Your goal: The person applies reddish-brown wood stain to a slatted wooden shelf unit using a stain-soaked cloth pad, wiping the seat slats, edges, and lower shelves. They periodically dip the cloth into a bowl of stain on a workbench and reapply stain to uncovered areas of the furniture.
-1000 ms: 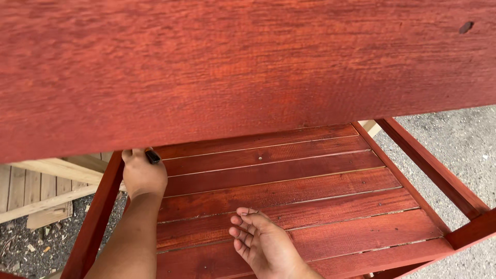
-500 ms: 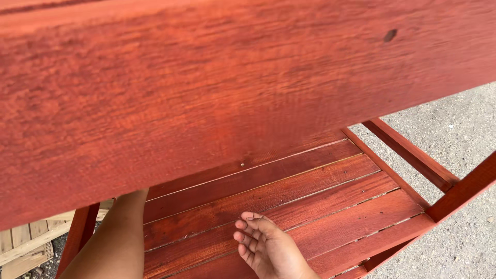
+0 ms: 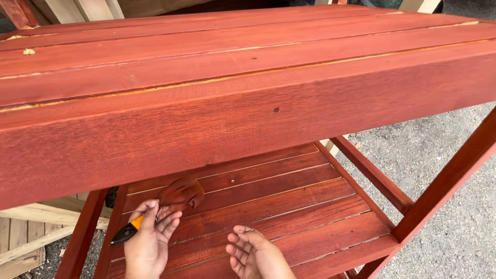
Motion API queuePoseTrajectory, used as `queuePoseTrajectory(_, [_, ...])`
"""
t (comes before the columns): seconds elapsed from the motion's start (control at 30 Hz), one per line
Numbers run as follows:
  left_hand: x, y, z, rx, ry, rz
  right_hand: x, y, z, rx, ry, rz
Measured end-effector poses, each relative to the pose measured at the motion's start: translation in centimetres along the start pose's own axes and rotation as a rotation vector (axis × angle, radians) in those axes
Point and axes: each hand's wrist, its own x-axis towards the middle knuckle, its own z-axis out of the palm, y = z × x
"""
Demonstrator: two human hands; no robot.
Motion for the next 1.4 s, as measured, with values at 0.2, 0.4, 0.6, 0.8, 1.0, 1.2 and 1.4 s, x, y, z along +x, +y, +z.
queuePoseTrajectory(0.2, [-3.3,-3.5,-0.3,-0.194,0.077,-0.095,-2.5,-1.6,-3.9,-0.002,0.032,-0.019])
queuePoseTrajectory(0.4, [-5.3,-11.4,5.6,-0.303,0.078,-0.196,-4.1,-5.2,-10.4,0.107,0.139,-0.121])
queuePoseTrajectory(0.6, [-10.6,-18.3,17.9,-0.294,-0.094,-0.265,-4.9,-9.3,-19.5,0.193,0.244,-0.225])
queuePoseTrajectory(0.8, [-18.2,-20.4,27.4,-0.066,-0.251,-0.34,-5.0,-11.3,-27.7,0.275,0.32,-0.258])
queuePoseTrajectory(1.0, [-19.3,-23.8,31.4,0.004,-0.301,-0.236,-6.0,-11.4,-30.0,0.374,0.355,-0.238])
queuePoseTrajectory(1.2, [-16.5,-21.4,34.8,0.036,-0.249,-0.21,-7.5,-11.6,-28.2,0.405,0.374,-0.317])
queuePoseTrajectory(1.4, [-21.5,-19.8,32.7,0.264,-0.437,-0.294,-8.6,-11.2,-27.0,0.397,0.377,-0.288])
